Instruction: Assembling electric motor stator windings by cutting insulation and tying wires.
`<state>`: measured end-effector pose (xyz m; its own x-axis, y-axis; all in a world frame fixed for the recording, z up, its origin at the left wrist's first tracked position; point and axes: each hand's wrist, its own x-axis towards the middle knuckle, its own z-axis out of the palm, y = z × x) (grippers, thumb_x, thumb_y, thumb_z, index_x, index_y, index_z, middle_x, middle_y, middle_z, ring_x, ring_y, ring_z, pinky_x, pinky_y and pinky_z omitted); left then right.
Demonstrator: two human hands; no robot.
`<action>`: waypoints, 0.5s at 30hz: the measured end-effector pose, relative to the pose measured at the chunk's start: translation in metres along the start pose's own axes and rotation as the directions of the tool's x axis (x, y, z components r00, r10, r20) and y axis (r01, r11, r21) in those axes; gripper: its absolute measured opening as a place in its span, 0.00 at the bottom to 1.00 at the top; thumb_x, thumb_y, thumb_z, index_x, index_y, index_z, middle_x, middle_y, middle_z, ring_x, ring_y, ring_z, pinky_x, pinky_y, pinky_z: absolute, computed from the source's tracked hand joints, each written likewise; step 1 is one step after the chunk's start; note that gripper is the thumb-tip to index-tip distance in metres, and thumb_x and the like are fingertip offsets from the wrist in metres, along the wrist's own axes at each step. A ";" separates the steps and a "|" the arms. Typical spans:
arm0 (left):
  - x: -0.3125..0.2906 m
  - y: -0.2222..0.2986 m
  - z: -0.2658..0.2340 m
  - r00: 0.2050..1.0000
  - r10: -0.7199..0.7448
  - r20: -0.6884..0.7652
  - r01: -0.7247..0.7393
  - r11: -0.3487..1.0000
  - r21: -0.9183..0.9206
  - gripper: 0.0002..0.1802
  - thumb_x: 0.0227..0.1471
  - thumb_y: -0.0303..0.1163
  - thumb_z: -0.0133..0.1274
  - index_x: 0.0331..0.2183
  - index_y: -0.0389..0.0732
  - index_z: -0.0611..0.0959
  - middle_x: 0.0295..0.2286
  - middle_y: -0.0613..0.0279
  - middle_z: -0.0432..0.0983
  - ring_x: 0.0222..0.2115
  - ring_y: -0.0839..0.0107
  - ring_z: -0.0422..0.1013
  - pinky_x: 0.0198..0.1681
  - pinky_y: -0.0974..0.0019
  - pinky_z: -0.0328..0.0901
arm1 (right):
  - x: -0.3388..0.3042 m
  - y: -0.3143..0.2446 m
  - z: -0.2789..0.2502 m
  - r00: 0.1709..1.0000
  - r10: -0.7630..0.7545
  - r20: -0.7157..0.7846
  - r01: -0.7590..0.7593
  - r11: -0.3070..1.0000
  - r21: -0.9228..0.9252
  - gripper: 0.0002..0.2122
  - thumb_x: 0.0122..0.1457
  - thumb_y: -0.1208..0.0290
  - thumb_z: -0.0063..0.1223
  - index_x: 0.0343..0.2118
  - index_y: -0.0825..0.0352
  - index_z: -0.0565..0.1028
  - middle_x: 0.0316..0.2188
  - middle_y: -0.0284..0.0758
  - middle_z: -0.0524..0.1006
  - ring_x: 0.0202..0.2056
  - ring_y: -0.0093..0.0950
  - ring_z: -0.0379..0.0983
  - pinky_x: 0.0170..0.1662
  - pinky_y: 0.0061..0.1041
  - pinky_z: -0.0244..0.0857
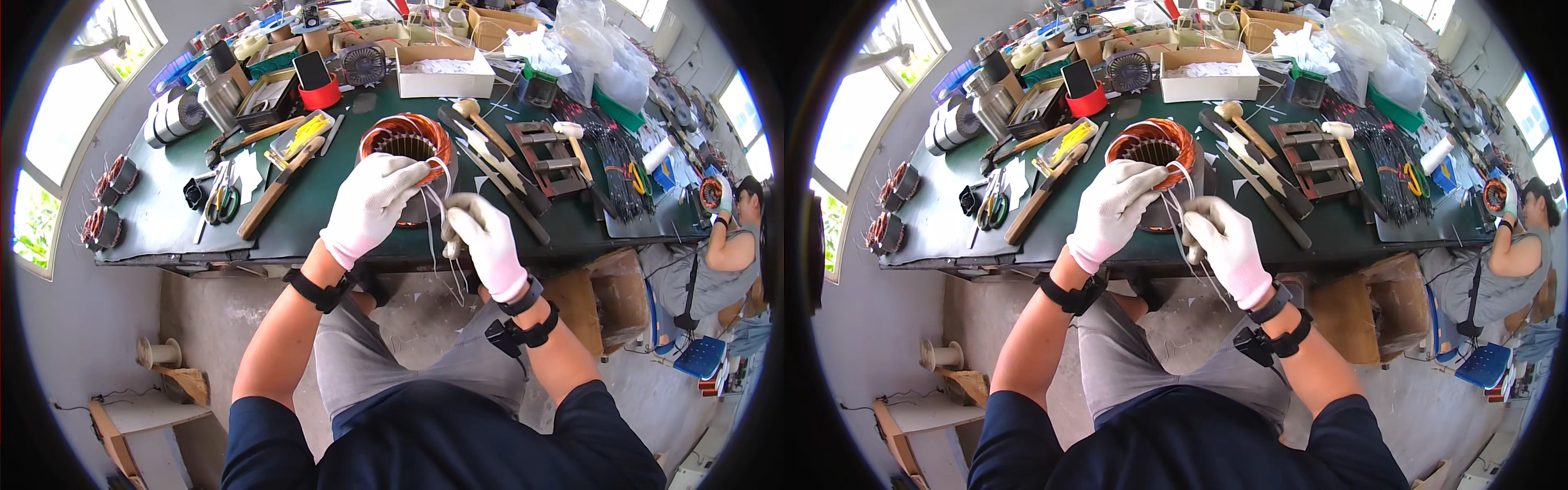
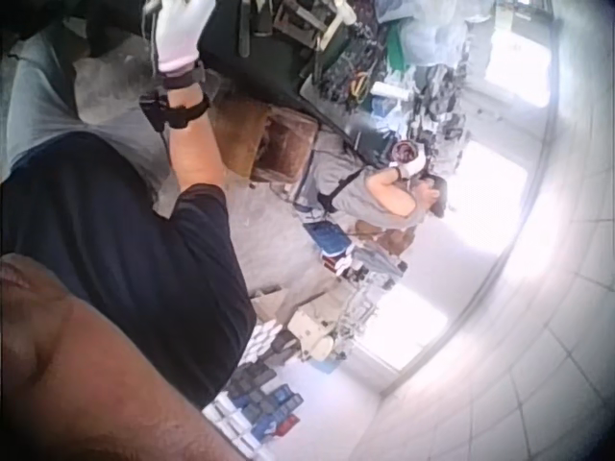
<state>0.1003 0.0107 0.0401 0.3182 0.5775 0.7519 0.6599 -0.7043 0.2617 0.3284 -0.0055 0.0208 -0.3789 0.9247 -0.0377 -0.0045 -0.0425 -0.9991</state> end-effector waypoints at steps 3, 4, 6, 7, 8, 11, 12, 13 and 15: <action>0.004 -0.001 0.004 0.999 0.037 -0.011 -0.037 0.998 -0.041 0.20 0.48 0.20 0.66 0.46 0.38 0.87 0.41 0.56 0.83 0.42 0.55 0.78 0.48 0.59 0.73 | -0.015 -0.016 0.002 0.960 -0.278 0.028 0.249 0.897 0.366 0.24 0.61 0.82 0.59 0.59 0.71 0.67 0.32 0.27 0.72 0.29 0.14 0.70 0.34 0.17 0.69; 0.003 -0.001 0.002 0.999 0.032 -0.012 -0.032 0.999 -0.028 0.20 0.48 0.20 0.66 0.46 0.38 0.87 0.41 0.56 0.83 0.42 0.55 0.78 0.48 0.59 0.73 | -0.022 -0.026 0.000 0.965 -0.263 -0.026 0.259 0.924 0.280 0.19 0.61 0.82 0.61 0.55 0.71 0.74 0.32 0.26 0.74 0.30 0.13 0.69 0.34 0.16 0.68; 0.003 -0.003 0.002 0.999 0.052 0.004 -0.052 0.998 -0.026 0.20 0.48 0.20 0.67 0.46 0.38 0.87 0.41 0.56 0.83 0.42 0.56 0.78 0.48 0.59 0.73 | -0.020 -0.038 -0.014 0.978 -0.209 0.008 0.209 0.975 -0.082 0.12 0.60 0.84 0.61 0.46 0.69 0.81 0.32 0.28 0.77 0.29 0.16 0.71 0.33 0.18 0.68; 0.004 -0.002 0.003 0.999 0.051 -0.001 -0.051 0.999 -0.020 0.20 0.48 0.20 0.67 0.46 0.38 0.87 0.41 0.56 0.83 0.42 0.56 0.78 0.48 0.59 0.73 | -0.014 -0.046 -0.016 0.869 -0.493 0.046 0.471 0.794 -0.384 0.07 0.62 0.84 0.59 0.39 0.67 0.84 0.33 0.32 0.81 0.32 0.20 0.75 0.35 0.23 0.69; 0.004 -0.001 0.004 0.998 0.055 0.007 -0.055 0.998 -0.029 0.20 0.48 0.20 0.67 0.46 0.38 0.87 0.41 0.56 0.83 0.42 0.56 0.78 0.48 0.59 0.73 | -0.012 -0.057 -0.023 0.705 -0.690 0.162 0.601 0.460 -0.653 0.06 0.63 0.82 0.59 0.40 0.67 0.84 0.37 0.37 0.83 0.39 0.29 0.78 0.43 0.30 0.71; -0.002 -0.004 0.005 1.000 0.002 -0.008 -0.002 1.000 -0.022 0.20 0.49 0.20 0.66 0.46 0.39 0.87 0.41 0.56 0.83 0.42 0.56 0.78 0.48 0.60 0.72 | -0.053 -0.085 -0.035 0.677 -0.734 0.058 0.724 0.649 -0.234 0.08 0.66 0.78 0.56 0.44 0.73 0.82 0.40 0.45 0.84 0.47 0.34 0.81 0.52 0.37 0.73; 0.000 -0.003 0.004 1.000 0.004 -0.007 -0.004 1.000 -0.025 0.20 0.49 0.20 0.66 0.46 0.39 0.87 0.41 0.56 0.83 0.42 0.56 0.78 0.48 0.60 0.72 | -0.075 -0.079 -0.044 0.722 -0.692 -0.013 0.688 0.716 0.121 0.12 0.67 0.76 0.53 0.49 0.75 0.80 0.42 0.48 0.84 0.46 0.34 0.83 0.52 0.39 0.75; -0.002 -0.003 0.003 1.000 0.009 -0.012 -0.009 1.000 -0.018 0.20 0.49 0.20 0.66 0.46 0.39 0.87 0.41 0.56 0.83 0.41 0.56 0.78 0.48 0.60 0.72 | -0.086 -0.075 -0.047 0.688 -0.715 0.122 0.629 0.672 0.390 0.12 0.67 0.77 0.51 0.49 0.76 0.79 0.34 0.46 0.83 0.38 0.34 0.83 0.48 0.40 0.77; -0.006 -0.005 0.000 1.000 0.011 -0.016 -0.011 1.000 -0.007 0.19 0.49 0.19 0.65 0.46 0.38 0.87 0.40 0.55 0.83 0.41 0.55 0.78 0.47 0.59 0.72 | -0.120 -0.047 -0.062 0.868 -0.428 0.251 0.308 0.862 0.403 0.11 0.69 0.76 0.48 0.47 0.76 0.79 0.21 0.40 0.79 0.22 0.33 0.79 0.40 0.40 0.78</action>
<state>0.0954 0.0104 0.0345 0.3145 0.5629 0.7643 0.6515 -0.7136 0.2575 0.4314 -0.0910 0.0711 -0.5595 0.7260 0.3997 -0.4931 0.0960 -0.8646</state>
